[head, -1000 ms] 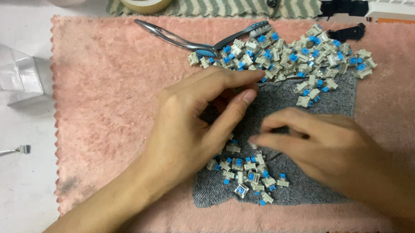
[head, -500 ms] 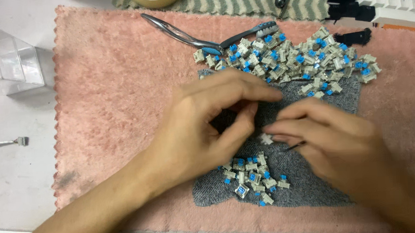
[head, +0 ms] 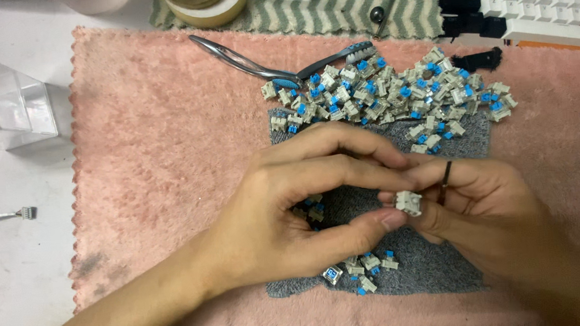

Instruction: The person picks up individual mechanical keyboard switches from a pile on a cloth and uses a small metal tool to scrape or clean the sides of each switch. The cleaned switches are placed back onto the cloth. The person handles the switches one at a time throughout the clip.

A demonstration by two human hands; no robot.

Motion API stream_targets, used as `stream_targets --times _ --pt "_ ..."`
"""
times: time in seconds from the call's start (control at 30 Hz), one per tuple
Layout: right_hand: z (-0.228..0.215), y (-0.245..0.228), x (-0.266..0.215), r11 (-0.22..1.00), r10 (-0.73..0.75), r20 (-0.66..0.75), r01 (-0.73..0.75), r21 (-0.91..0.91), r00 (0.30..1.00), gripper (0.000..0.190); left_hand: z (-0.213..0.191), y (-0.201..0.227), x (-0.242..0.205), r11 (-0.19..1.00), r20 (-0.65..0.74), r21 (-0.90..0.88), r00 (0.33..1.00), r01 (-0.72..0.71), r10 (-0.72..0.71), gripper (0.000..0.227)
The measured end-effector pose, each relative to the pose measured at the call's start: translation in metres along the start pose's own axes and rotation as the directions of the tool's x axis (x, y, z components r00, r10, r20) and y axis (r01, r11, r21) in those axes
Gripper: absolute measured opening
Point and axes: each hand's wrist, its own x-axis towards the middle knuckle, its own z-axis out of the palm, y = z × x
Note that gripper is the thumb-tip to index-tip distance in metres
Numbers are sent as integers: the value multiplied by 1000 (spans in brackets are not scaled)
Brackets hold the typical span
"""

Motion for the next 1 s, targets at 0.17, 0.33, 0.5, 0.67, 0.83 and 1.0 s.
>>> stream_targets --times 0.17,0.33,0.5,0.67,0.83,1.0 --pt "2 -1 1 996 -25 8 26 -81 1000 27 1 4 3 999 -28 25 999 38 -37 20" --pt "5 -7 3 993 -63 46 67 -92 997 25 1 6 4 997 -36 31 997 67 -66 20" --pt "10 -13 3 997 74 3 -74 -19 997 18 2 7 5 996 -54 48 996 74 -72 16" --pt "0 -10 6 992 107 105 -113 52 989 22 2 7 6 996 -38 65 997 64 -62 19" --pt "2 -14 9 974 160 160 -182 133 974 24 1 6 7 996 -13 64 998 70 -69 20" --pt "10 -57 14 563 -493 -30 293 -773 869 7 -1 3 8 972 -67 211 993 108 -95 15"
